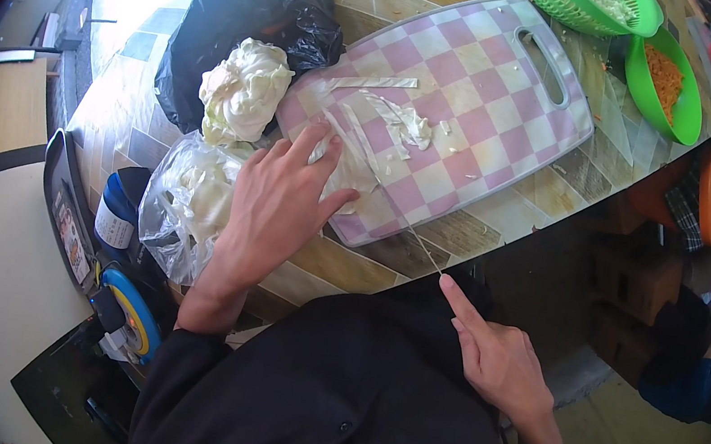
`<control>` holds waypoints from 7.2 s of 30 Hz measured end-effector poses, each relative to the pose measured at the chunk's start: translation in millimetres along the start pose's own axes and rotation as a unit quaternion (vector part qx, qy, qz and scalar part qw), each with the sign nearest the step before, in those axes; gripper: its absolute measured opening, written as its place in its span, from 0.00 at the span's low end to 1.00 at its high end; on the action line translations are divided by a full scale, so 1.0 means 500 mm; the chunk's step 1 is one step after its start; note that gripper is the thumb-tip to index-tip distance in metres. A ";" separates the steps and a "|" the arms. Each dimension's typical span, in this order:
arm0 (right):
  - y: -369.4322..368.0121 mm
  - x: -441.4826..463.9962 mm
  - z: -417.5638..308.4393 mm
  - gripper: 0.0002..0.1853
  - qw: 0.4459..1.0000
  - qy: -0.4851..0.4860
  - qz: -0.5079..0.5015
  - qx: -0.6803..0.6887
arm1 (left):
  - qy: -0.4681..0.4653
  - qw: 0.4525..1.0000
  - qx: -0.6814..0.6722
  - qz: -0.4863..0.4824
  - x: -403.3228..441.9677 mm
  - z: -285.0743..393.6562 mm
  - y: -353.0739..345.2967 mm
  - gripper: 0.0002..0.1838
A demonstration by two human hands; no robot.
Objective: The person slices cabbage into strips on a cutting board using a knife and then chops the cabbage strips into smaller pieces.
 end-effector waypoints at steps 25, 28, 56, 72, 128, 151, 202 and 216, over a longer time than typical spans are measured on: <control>-0.007 0.007 0.004 0.36 0.999 -0.022 -0.006 -0.033 | -0.003 1.000 0.000 -0.003 0.003 0.001 -0.002 0.30; -0.011 0.013 0.007 0.36 0.999 -0.016 0.003 -0.034 | -0.003 1.000 0.003 0.002 0.002 0.002 0.001 0.30; -0.005 0.031 0.015 0.30 0.990 -0.006 0.126 0.059 | -0.117 0.991 -0.029 0.051 0.028 -0.018 0.012 0.17; 0.014 0.047 0.015 0.30 0.984 -0.004 0.155 0.084 | -0.034 0.950 -0.286 0.118 0.031 -0.015 0.062 0.17; 0.072 0.071 0.006 0.31 0.996 -0.003 0.037 0.087 | 0.016 0.986 -0.107 -0.126 -0.007 0.014 0.071 0.26; 0.068 0.091 -0.022 0.32 0.998 -0.026 -0.030 0.051 | -0.048 0.997 0.018 -0.056 -0.011 0.037 -0.021 0.42; 0.054 0.089 -0.005 0.26 0.992 -0.108 -0.030 0.055 | -0.065 0.996 -0.012 -0.068 -0.011 0.030 -0.011 0.42; 0.058 0.088 -0.007 0.25 0.991 -0.121 -0.027 0.053 | -0.058 0.994 -0.046 -0.081 -0.012 0.028 -0.003 0.42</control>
Point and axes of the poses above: each hand's wrist, its own x-axis towards the middle knuckle, its own y-axis out of the back of the hand, z = x × y, the point moved 4 cm from there along x, towards the middle knuckle, and after that the axes turned 12 degrees about -x, right-handed, at the moved point
